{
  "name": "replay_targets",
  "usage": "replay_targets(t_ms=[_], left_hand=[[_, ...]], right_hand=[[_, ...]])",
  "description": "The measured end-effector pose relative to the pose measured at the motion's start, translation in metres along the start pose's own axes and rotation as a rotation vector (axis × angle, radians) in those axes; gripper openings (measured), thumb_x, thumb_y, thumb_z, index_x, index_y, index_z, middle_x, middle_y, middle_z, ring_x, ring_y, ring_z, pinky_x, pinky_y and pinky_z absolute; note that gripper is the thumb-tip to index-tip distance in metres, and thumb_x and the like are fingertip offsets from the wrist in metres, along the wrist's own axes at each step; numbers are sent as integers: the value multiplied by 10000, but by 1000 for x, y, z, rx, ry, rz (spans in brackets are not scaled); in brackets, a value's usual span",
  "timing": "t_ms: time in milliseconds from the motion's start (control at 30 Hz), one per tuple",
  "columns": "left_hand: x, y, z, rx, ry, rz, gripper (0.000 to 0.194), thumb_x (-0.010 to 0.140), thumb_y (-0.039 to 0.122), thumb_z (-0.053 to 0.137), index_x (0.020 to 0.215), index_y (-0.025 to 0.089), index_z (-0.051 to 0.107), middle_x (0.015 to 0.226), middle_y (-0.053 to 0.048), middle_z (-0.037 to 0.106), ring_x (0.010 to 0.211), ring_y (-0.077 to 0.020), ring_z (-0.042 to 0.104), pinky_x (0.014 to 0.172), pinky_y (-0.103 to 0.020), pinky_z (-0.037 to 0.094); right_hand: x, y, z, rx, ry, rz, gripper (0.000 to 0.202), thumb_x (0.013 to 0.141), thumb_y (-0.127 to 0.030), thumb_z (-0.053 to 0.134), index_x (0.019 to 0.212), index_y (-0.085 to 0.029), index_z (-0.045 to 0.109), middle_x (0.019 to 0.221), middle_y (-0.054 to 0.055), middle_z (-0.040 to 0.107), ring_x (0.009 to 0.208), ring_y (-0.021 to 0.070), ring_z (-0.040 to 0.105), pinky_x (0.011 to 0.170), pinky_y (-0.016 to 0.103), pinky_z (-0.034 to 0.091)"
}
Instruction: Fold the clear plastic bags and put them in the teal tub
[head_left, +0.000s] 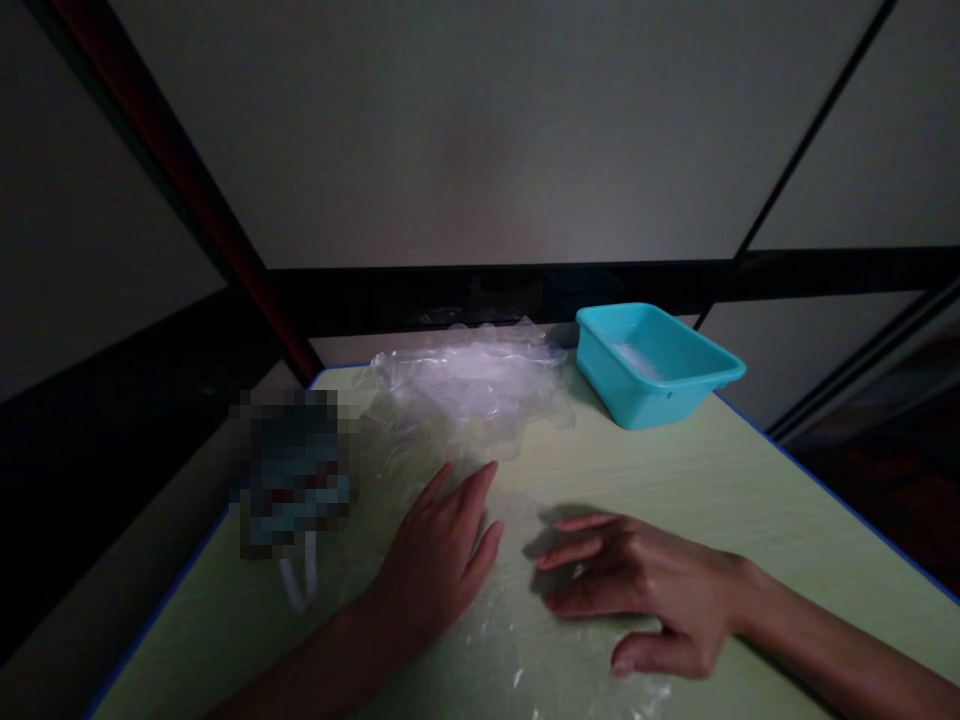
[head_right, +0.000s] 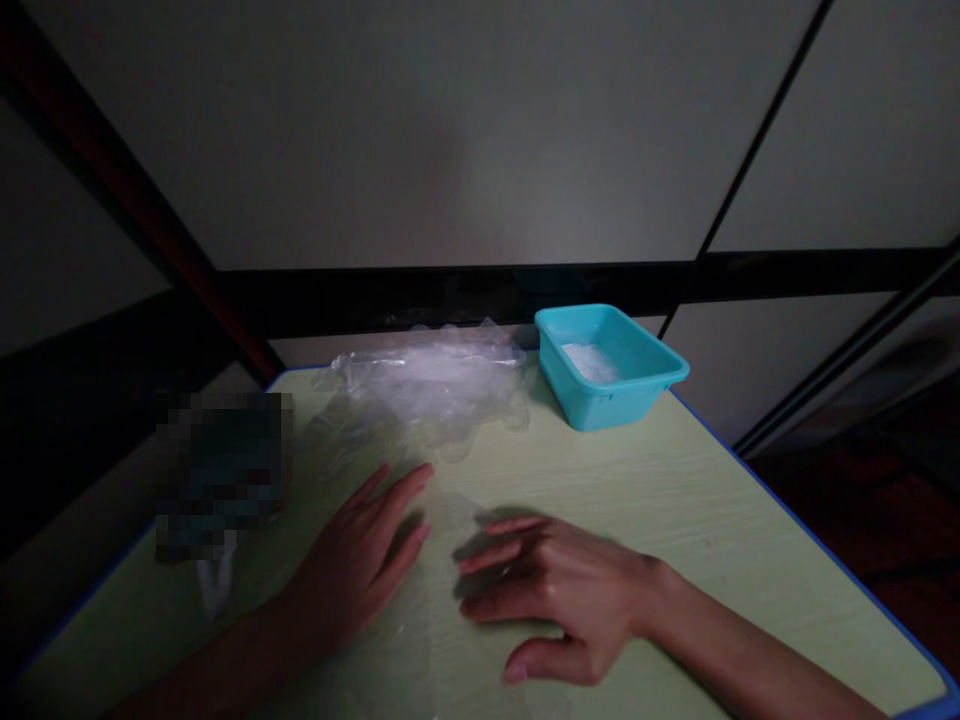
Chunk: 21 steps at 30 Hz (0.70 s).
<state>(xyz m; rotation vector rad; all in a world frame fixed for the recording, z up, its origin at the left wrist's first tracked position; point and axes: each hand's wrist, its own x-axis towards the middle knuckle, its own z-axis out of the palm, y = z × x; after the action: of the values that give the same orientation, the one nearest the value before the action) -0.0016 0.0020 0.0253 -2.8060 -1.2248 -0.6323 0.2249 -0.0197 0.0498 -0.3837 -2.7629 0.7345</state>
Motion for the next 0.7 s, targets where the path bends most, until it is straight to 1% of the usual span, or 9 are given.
replay_targets(t_ms=[100,167,300,367,433,467,500,600,700], left_hand=[[0,1,-2,-38,17,30,383,848,159,388,1220,75,356,1128,-134,589,1059,-235,537,1000,-475,298],[0,3,-6,-52,77,68,353,841,138,392,1186,69,394,1111,-142,594,1044,-234,543,992,-477,303],[-4,20,-9,-127,199,187,222,814,91,393,985,116,533,901,-87,656,859,-176,608,939,-386,378],[-10,34,-3,-176,163,284,213,816,99,367,885,133,566,834,-63,664,798,-153,616,941,-350,381],[-18,46,8,-172,188,414,253,863,171,333,908,118,576,908,-84,670,886,-169,608,1000,-380,318],[-22,51,13,-163,236,470,270,883,167,313,905,122,578,916,-75,676,911,-163,605,1029,-387,270],[-26,55,17,-158,232,483,282,892,111,298,909,134,579,940,-47,679,947,-141,596,1061,-386,198],[-32,59,21,-155,60,522,266,922,114,317,1036,142,556,1038,7,660,1080,-108,527,1081,-379,4],[-31,55,9,-202,-85,628,285,938,151,315,1151,142,505,1160,37,598,1151,-101,466,1068,-375,-32]], right_hand=[[5,-6,4,23,-20,-39,595,883,-484,248,1112,-27,553,1006,180,642,1163,242,445,1011,432,250],[6,-6,5,66,26,-84,597,880,-484,247,1079,-20,566,914,177,666,1130,238,479,991,419,286],[1,2,-1,123,312,-49,430,879,-407,332,960,-81,601,851,152,667,991,215,570,912,393,372],[-4,9,-5,135,458,20,369,891,-385,349,941,-117,598,868,135,659,936,208,581,850,388,408],[-8,16,-6,164,541,55,329,901,-371,361,969,-138,583,827,105,663,898,202,580,808,378,425],[-9,19,-6,174,557,68,315,904,-361,365,983,-144,579,819,95,664,890,199,577,803,374,427],[-9,21,-5,176,559,85,308,906,-352,367,994,-148,579,830,92,663,895,198,572,809,372,424],[-9,23,-2,135,501,143,343,909,-370,357,1033,-145,584,956,112,637,982,204,537,868,382,393],[-9,23,-1,74,395,191,389,909,-405,344,1130,-153,540,1094,112,592,1109,207,468,980,422,294]])
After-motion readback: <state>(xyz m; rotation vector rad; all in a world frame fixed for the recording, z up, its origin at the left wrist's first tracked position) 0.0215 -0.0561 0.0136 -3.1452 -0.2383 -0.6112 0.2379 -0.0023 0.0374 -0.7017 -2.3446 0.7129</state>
